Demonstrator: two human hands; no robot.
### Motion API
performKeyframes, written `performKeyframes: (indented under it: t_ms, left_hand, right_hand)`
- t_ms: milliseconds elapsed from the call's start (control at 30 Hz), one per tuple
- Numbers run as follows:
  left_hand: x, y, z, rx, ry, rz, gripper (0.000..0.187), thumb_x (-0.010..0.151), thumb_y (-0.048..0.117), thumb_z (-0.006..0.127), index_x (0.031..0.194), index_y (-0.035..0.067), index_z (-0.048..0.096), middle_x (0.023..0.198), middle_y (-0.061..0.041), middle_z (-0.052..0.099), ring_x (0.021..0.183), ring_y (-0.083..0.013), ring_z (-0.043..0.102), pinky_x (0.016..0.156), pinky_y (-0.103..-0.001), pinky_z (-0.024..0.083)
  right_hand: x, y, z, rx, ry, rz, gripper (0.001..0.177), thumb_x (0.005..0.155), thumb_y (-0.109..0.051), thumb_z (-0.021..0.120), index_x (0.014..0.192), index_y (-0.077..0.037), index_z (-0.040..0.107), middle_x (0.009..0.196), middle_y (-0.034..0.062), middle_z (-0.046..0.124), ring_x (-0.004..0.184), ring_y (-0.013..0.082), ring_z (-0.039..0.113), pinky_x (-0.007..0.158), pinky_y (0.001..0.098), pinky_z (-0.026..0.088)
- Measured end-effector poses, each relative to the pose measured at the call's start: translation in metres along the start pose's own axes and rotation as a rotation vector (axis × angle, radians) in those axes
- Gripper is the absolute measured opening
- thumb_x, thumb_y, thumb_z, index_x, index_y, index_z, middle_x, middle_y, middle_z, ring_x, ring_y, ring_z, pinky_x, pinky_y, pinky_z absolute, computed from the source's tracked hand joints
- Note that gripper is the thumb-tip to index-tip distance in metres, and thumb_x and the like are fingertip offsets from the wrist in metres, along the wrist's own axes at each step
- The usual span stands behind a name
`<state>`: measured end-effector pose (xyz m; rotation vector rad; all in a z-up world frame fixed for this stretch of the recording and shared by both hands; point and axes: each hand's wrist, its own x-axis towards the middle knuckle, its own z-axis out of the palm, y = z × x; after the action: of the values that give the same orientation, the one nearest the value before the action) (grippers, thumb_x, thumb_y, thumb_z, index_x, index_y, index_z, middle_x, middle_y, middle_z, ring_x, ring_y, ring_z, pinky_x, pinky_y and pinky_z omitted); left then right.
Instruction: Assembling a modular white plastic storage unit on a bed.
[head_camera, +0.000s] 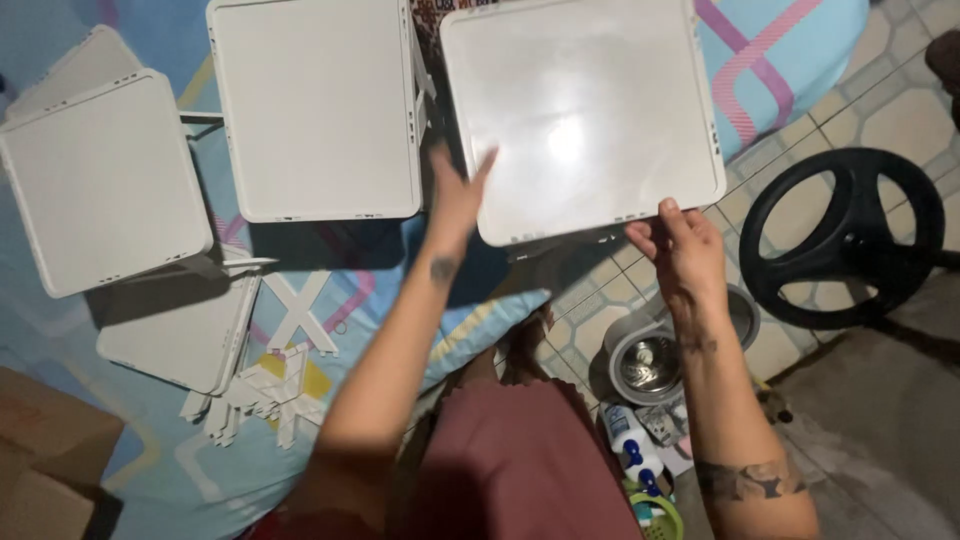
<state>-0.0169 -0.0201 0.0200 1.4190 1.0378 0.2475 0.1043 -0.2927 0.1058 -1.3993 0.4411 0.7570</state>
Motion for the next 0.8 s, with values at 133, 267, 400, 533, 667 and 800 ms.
performKeyframes:
  t_ms: [133, 267, 400, 533, 667, 800]
  left_hand:
    - [-0.076, 0.024, -0.019, -0.14, -0.207, -0.318, 0.057, 0.093, 0.035, 0.075, 0.126, -0.011, 0.066, 0.122, -0.018, 0.074, 0.11, -0.0188, 0.066, 0.098, -0.032, 0.051]
    - [-0.093, 0.008, -0.024, -0.402, -0.257, -0.26, 0.039, 0.092, 0.023, 0.076, 0.118, -0.005, 0.069, 0.112, -0.009, 0.076, 0.102, -0.0111, 0.068, 0.093, -0.026, 0.053]
    - [-0.087, -0.012, -0.023, -0.349, -0.331, -0.263, 0.037, 0.089, 0.019, 0.08, 0.115, -0.005, 0.069, 0.108, -0.011, 0.077, 0.097, -0.0136, 0.071, 0.086, -0.025, 0.057]
    - [-0.086, -0.016, -0.021, -0.196, -0.343, -0.333, 0.037, 0.088, 0.022, 0.08, 0.112, -0.005, 0.069, 0.101, -0.013, 0.077, 0.084, -0.0172, 0.071, 0.066, -0.029, 0.057]
    - [-0.097, 0.013, -0.021, -0.012, -0.213, -0.186, 0.06, 0.085, 0.024, 0.082, 0.128, -0.006, 0.053, 0.113, -0.016, 0.07, 0.097, -0.0221, 0.066, 0.075, -0.034, 0.053]
    - [-0.127, 0.063, -0.011, 0.526, 0.147, 0.42, 0.087, 0.089, 0.022, 0.08, 0.157, 0.001, 0.031, 0.161, -0.023, 0.036, 0.153, -0.0391, 0.03, 0.126, -0.057, 0.021]
  right_hand:
    - [-0.013, -0.006, 0.005, -0.014, -0.017, -0.045, 0.025, 0.107, -0.021, 0.062, 0.104, 0.004, 0.059, 0.094, 0.0124, 0.068, 0.085, 0.0224, 0.073, 0.085, 0.0394, 0.065]
    - [-0.023, -0.003, 0.003, -0.074, -0.047, -0.087, 0.027, 0.106, -0.022, 0.063, 0.109, 0.004, 0.06, 0.099, 0.0126, 0.069, 0.088, 0.0209, 0.072, 0.088, 0.0378, 0.065]
    - [-0.021, 0.001, 0.001, -0.14, -0.025, -0.106, 0.029, 0.104, -0.023, 0.066, 0.111, 0.005, 0.062, 0.099, 0.0117, 0.071, 0.087, 0.0199, 0.072, 0.085, 0.0358, 0.063]
    - [-0.012, 0.008, -0.014, -0.208, -0.018, -0.129, 0.029, 0.105, -0.023, 0.07, 0.114, 0.004, 0.065, 0.1, 0.0098, 0.071, 0.087, 0.0163, 0.068, 0.078, 0.03, 0.055]
    - [-0.018, 0.002, -0.012, -0.184, -0.004, -0.017, 0.026, 0.102, -0.025, 0.071, 0.11, 0.0, 0.066, 0.096, 0.0072, 0.07, 0.085, 0.014, 0.069, 0.075, 0.0268, 0.056]
    - [-0.025, 0.002, -0.003, -0.155, -0.012, 0.02, 0.026, 0.1, -0.025, 0.071, 0.106, -0.001, 0.066, 0.093, 0.0072, 0.071, 0.084, 0.0152, 0.069, 0.077, 0.0294, 0.061]
